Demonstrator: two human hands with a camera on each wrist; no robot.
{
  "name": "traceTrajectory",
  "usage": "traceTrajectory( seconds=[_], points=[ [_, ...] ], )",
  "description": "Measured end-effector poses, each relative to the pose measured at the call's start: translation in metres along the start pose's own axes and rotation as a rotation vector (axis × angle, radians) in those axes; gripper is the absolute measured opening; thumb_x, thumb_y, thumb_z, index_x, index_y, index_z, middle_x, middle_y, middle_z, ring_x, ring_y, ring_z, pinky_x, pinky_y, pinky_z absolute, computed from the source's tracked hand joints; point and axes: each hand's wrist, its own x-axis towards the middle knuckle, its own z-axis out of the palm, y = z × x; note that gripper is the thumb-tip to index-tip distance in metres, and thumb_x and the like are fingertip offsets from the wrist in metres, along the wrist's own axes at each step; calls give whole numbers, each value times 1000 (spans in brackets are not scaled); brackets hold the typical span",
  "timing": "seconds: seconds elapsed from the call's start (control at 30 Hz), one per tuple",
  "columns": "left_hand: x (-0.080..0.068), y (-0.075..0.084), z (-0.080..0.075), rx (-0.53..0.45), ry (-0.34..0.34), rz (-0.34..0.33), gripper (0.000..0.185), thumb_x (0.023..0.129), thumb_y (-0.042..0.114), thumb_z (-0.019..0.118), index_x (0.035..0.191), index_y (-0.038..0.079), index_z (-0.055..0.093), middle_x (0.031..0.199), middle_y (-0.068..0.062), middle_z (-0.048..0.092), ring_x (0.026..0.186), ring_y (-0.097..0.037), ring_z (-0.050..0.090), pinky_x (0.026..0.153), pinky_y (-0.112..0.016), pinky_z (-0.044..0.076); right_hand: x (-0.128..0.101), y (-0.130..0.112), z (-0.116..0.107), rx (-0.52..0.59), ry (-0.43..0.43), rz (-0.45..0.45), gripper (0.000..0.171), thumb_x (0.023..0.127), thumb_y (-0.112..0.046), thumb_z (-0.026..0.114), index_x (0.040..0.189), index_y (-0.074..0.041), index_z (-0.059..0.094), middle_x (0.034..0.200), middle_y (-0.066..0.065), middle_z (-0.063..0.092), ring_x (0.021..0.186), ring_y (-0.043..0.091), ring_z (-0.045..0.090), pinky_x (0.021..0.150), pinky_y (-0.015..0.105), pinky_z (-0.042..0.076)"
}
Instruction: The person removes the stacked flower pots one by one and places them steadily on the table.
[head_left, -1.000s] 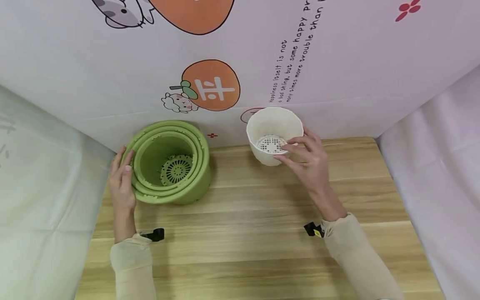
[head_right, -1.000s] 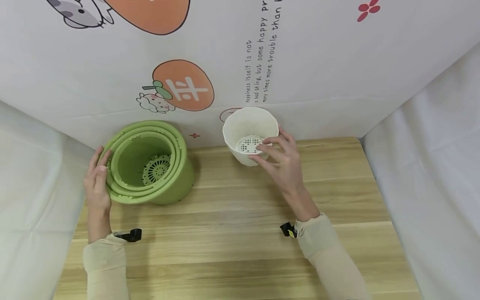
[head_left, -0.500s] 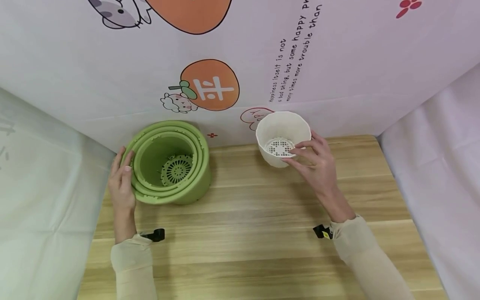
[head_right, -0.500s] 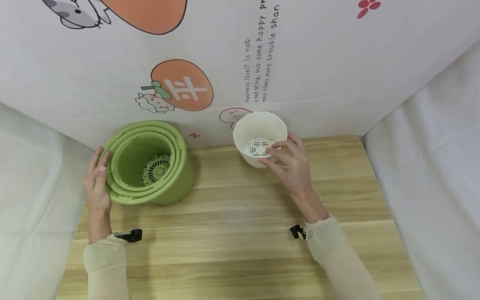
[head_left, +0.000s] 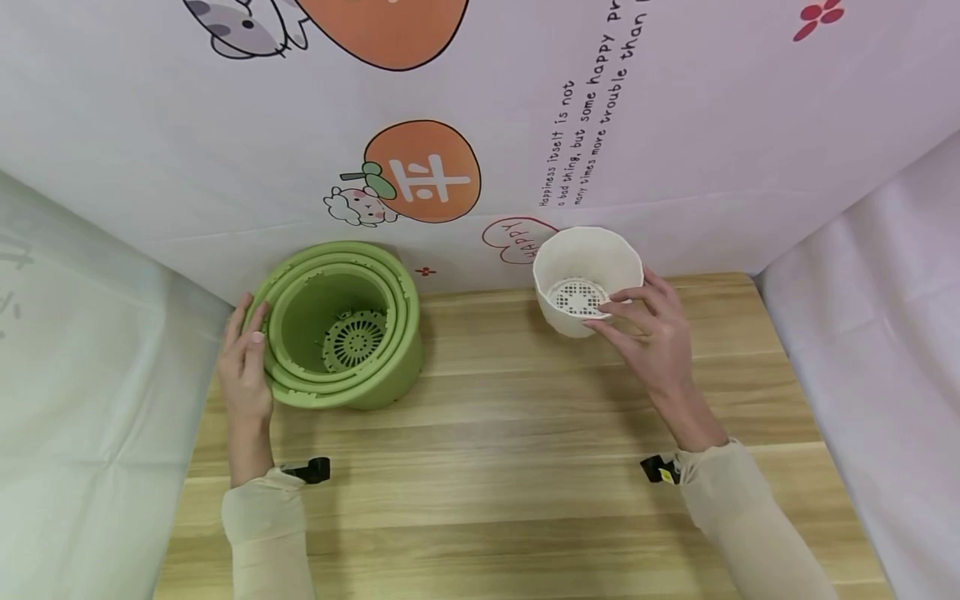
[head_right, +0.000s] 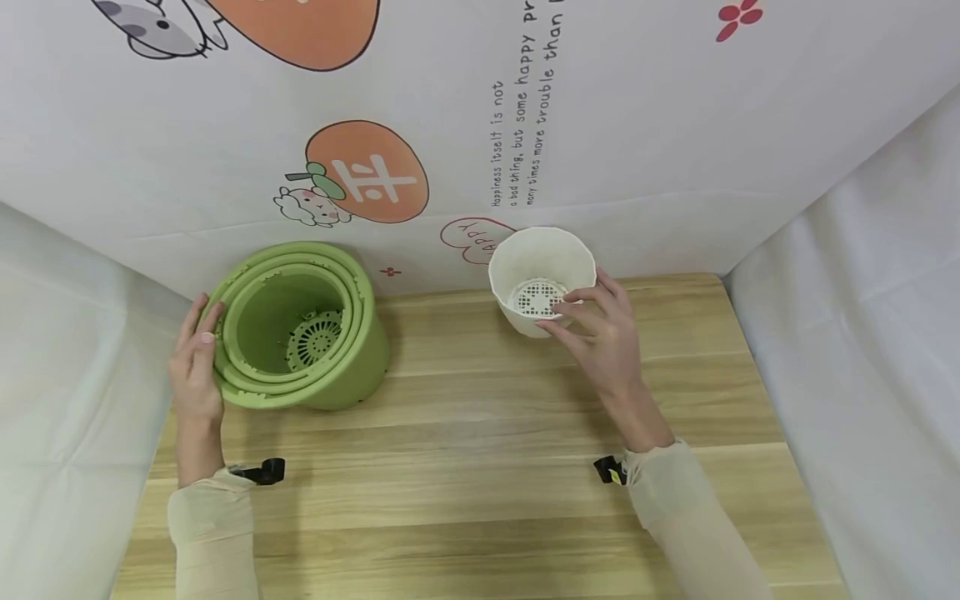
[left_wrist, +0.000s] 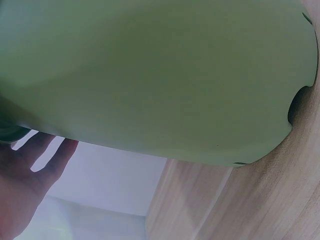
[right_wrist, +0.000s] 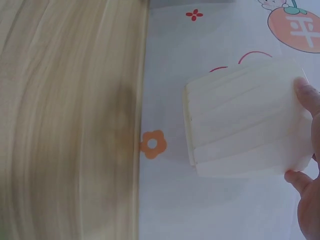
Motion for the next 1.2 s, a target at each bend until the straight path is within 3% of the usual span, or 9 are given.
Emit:
traceTrajectory(
  seconds=[0.2, 0.3, 0.53, 0.9, 1.2],
  points=[
    [1, -31, -4, 13, 3, -8, 36, 106, 13, 42, 131, -6, 58, 152, -17, 43, 146, -35, 28, 121, -38, 14, -3, 7, -5, -16, 3, -5, 29, 54, 0, 95, 78, 1, 78, 86, 19, 70, 109, 47, 60, 112, 49, 37],
    [1, -37, -4, 3, 1, -2, 35, 106, 15, 43, 131, -3, 60, 153, -14, 43, 146, -33, 29, 122, -37, 13, -4, 9, -7, -23, 6, -4, 29, 54, 0, 95, 78, 2, 78, 85, 20, 70, 103, 48, 60, 112, 49, 36],
    [2, -37, -4, -7, -7, 18, 36, 106, 16, 43, 132, -1, 60, 152, -13, 44, 146, -24, 30, 122, -37, 13, -9, 12, -11, -28, 11, 21, 29, 53, 3, 95, 78, 2, 78, 86, 20, 70, 112, 49, 57, 112, 48, 37],
    [2, -37, -5, -6, 1, 15, 35, 105, 15, 43, 131, -2, 60, 152, -15, 44, 146, -26, 30, 122, -37, 11, -16, 23, -19, -45, 31, 34, 31, 54, 7, 93, 81, 1, 79, 84, 20, 70, 103, 49, 60, 112, 50, 36],
    [1, -36, -6, 48, -6, 19, 35, 105, 14, 44, 133, 1, 60, 152, -15, 44, 146, -27, 30, 122, -40, 10, -25, 34, -29, -74, 48, 52, 32, 54, 7, 93, 83, 1, 79, 84, 21, 69, 116, 49, 57, 111, 48, 38]
  ],
)
